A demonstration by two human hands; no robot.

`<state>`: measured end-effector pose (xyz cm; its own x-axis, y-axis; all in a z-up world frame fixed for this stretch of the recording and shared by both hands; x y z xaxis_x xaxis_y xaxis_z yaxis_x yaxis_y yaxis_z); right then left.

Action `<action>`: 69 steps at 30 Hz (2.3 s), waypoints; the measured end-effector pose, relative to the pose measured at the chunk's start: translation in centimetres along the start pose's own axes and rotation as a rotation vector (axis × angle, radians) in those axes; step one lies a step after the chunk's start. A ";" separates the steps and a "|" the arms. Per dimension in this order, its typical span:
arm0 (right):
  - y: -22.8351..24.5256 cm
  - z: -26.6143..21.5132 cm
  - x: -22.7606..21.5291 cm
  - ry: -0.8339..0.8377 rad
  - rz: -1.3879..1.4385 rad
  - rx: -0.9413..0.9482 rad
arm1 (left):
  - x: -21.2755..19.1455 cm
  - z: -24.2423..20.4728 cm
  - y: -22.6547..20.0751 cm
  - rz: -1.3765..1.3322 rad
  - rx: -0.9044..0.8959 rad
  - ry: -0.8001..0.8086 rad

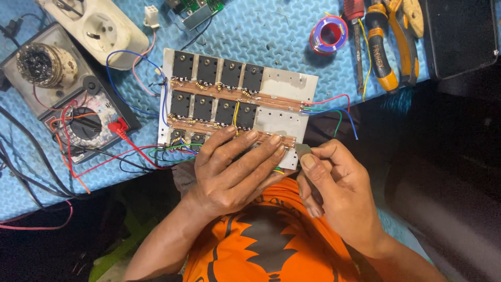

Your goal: Soldering wires to a circuit board and assembling electronic components on a workbench.

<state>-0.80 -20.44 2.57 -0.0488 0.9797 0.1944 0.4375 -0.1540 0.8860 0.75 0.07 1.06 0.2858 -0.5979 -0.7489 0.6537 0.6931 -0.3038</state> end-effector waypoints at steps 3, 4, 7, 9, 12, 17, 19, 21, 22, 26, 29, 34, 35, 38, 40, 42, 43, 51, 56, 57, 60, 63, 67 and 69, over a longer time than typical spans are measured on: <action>0.0 0.2 -0.2 0.012 0.021 0.021 | -0.1 0.0 0.0 -0.003 0.005 0.021; -0.2 0.2 -0.4 0.011 0.042 0.040 | -0.1 0.0 -0.1 -0.006 0.007 0.023; 0.0 0.2 -0.3 0.010 0.020 0.027 | -0.2 -0.1 -0.2 -0.008 0.007 0.039; 0.2 -0.1 -0.1 0.009 -0.025 0.002 | -0.1 -0.1 -0.3 -0.011 0.000 0.055; 0.5 0.0 0.2 0.005 -0.051 -0.027 | -0.2 0.2 -0.3 0.021 0.000 0.002; 0.2 -0.2 0.3 -0.038 -0.076 -0.047 | 0.1 0.3 -0.3 0.102 0.024 -0.001; 0.3 -0.2 0.5 -0.033 -0.089 -0.058 | 0.1 0.5 -0.2 0.126 0.055 -0.021; 0.3 -0.2 0.5 -0.030 -0.102 -0.066 | 0.2 0.8 0.0 0.147 0.085 -0.039; 0.1 -0.2 0.5 -0.028 -0.078 -0.062 | 0.2 0.8 0.0 0.148 0.098 -0.044; -0.2 -0.1 0.4 -0.023 0.026 -0.023 | 0.0 1.1 0.1 0.148 0.118 -0.026; -0.7 0.0 0.1 -0.012 0.154 0.036 | 0.1 1.3 0.0 0.151 0.125 -0.044; -0.9 0.0 0.0 -0.011 0.126 -0.004 | 0.0 1.2 0.1 0.136 0.120 -0.030; -1.1 0.0 0.0 0.002 0.084 -0.070 | -0.1 1.0 0.2 0.126 0.112 -0.017; -1.3 0.3 -0.1 -0.044 0.040 -0.150 | -0.1 1.0 0.1 0.090 0.082 -0.012; -1.7 0.2 -0.5 -0.035 -0.003 -0.190 | -0.1 0.8 0.1 0.112 0.080 0.000; -1.8 0.2 -0.9 -0.020 -0.047 -0.233 | 0.0 0.6 0.1 0.138 0.076 0.008; -1.9 0.2 -1.0 -0.027 -0.080 -0.226 | 0.1 0.5 0.1 0.146 0.079 -0.003; -1.4 0.0 -0.9 -0.036 -0.188 -0.223 | -0.5 1.3 -0.8 0.097 0.001 0.011; -1.1 0.1 -0.8 -0.026 -0.140 -0.193 | -1.9 3.2 -1.6 0.133 -0.058 0.106; -1.1 0.1 -0.8 -0.026 -0.138 -0.193 | -1.9 3.4 -1.6 0.134 -0.057 0.107; -1.1 0.0 -1.0 -0.044 -0.166 -0.217 | -2.0 3.8 -1.5 0.141 -0.026 0.152; -1.9 -0.2 -1.4 -0.092 -0.126 -0.176 | -1.9 4.0 -1.4 0.116 -0.009 0.162; -2.2 -0.5 -1.5 -0.092 -0.094 -0.164 | -1.8 3.8 -1.3 0.123 0.005 0.176; -2.1 -0.5 -1.5 -0.086 -0.102 -0.172 | -1.8 3.9 -1.3 0.125 0.015 0.164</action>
<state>-2.10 -21.63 0.68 -0.0054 0.9975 0.0698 0.2743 -0.0656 0.9594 2.11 -1.27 5.09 0.2484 -0.4327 -0.8666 0.6311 0.7510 -0.1941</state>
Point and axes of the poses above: each hand's wrist, its own z-axis towards the middle knuckle, its own x-axis out of the palm, y = z × x, the point moved 1 cm from there along z, towards the middle knuckle, and after that the axes turned 4 degrees about -x, right-handed, at the moved point
